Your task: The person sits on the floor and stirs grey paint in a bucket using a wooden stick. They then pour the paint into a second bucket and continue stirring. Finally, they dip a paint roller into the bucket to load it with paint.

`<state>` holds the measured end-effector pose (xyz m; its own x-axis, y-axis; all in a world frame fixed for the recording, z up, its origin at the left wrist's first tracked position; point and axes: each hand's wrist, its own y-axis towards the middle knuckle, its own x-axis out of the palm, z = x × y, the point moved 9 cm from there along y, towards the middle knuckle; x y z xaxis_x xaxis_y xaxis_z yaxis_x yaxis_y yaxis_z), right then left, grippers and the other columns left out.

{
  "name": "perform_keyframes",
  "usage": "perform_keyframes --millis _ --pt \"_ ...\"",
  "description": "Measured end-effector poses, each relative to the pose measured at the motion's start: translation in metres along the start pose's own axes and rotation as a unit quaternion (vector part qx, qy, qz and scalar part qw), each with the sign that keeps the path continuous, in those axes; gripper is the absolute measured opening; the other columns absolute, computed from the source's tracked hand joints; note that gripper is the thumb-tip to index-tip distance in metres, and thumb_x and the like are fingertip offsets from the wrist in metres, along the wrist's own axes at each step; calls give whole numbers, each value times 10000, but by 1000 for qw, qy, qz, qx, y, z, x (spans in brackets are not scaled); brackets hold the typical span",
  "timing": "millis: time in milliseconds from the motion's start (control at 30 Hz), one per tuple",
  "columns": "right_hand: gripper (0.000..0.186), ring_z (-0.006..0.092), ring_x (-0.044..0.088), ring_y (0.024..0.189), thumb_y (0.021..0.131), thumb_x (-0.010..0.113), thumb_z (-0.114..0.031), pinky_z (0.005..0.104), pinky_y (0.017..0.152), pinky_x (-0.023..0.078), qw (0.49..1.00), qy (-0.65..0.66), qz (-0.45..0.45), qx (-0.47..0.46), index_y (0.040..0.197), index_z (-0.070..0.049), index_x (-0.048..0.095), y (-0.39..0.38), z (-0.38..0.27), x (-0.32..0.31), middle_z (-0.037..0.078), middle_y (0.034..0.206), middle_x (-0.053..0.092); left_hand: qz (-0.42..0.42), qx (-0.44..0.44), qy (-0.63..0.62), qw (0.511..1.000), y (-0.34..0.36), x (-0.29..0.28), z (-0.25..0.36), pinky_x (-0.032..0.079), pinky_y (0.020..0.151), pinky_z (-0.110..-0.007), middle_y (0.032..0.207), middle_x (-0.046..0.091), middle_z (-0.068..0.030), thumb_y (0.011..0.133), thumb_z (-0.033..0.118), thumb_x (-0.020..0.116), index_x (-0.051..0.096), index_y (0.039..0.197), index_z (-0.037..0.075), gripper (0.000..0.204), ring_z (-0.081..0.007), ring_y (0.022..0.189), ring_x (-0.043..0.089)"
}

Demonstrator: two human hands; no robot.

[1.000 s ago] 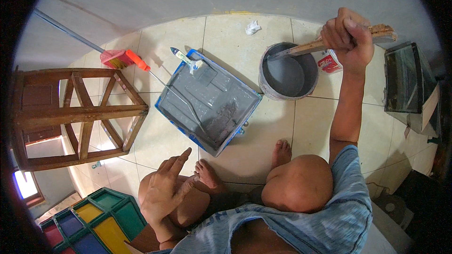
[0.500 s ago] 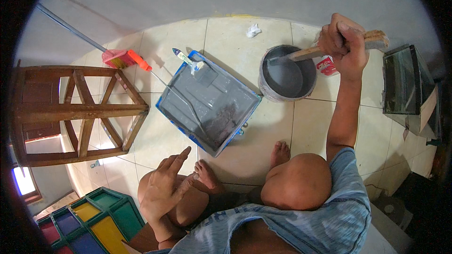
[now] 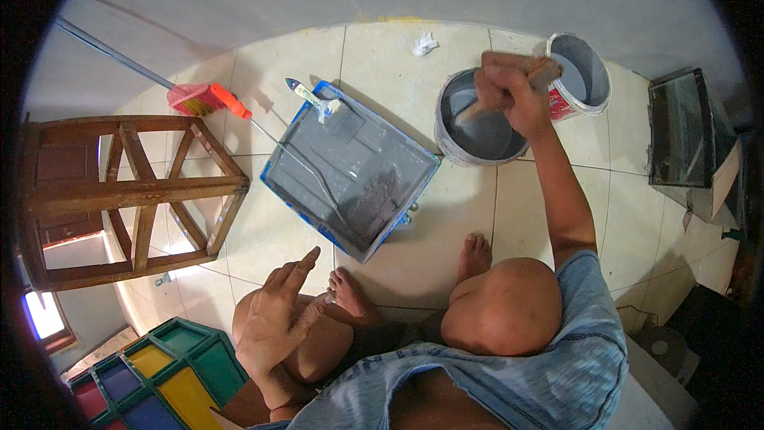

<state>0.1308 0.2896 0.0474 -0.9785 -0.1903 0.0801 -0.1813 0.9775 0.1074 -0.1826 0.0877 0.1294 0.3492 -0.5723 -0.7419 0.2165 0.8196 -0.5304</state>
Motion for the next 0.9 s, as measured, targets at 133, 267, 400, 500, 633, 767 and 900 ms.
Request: perform_keyframes --millis 133,267,400,500,633,767,900 --pt "325 77 249 459 913 466 -231 256 452 204 997 -6 -23 73 633 -102 364 -28 -20 8 -28 537 295 3 2 -10 1000 2 0 2 475 889 -395 1200 578 -156 859 343 607 419 1386 119 602 -309 1084 576" --pt "329 75 246 463 910 464 -239 260 448 201 997 -46 53 -19 628 -101 367 -27 -42 -43 -28 536 290 -15 -6 10 1000 4 -1 3 471 894 -393 1195 578 -158 850 339 617 416 1387 109 617 -309 1087 573" --pt "340 84 270 464 909 464 -240 269 448 213 992 -23 88 -89 621 -93 358 -21 -33 -42 -22 530 312 -8 8 -2 1000 7 -1 4 470 896 -388 1192 578 -159 842 332 628 412 1390 106 630 -308 1088 572" --pt "346 92 280 454 909 463 -239 278 444 230 993 -4 38 -111 614 -92 358 -19 -31 -17 -17 517 316 -4 10 -2 1000 7 0 3 471 895 -386 1193 578 -155 844 331 629 413 1392 118 626 -308 1087 573" --pt "355 87 258 430 904 467 -259 269 433 234 998 -35 46 -33 605 -103 356 -30 -11 -39 -25 494 290 -7 -7 -6 1000 6 -1 3 473 893 -387 1195 578 -151 849 333 626 413 1394 134 619 -307 1086 574" --pt "344 75 255 448 903 470 -275 253 445 226 997 -6 76 -15 623 -115 351 -32 -26 -65 -30 520 300 -20 -19 4 1000 7 1 2 472 895 -390 1198 577 -149 844 330 631 406 1399 136 630 -308 1087 574" --pt "333 78 251 474 899 482 -290 254 465 225 992 -5 106 -69 644 -114 361 -26 -36 -63 -33 541 302 -23 -13 15 1000 10 0 4 467 901 -392 1198 578 -148 840 331 633 403 1400 138 636 -306 1088 573"
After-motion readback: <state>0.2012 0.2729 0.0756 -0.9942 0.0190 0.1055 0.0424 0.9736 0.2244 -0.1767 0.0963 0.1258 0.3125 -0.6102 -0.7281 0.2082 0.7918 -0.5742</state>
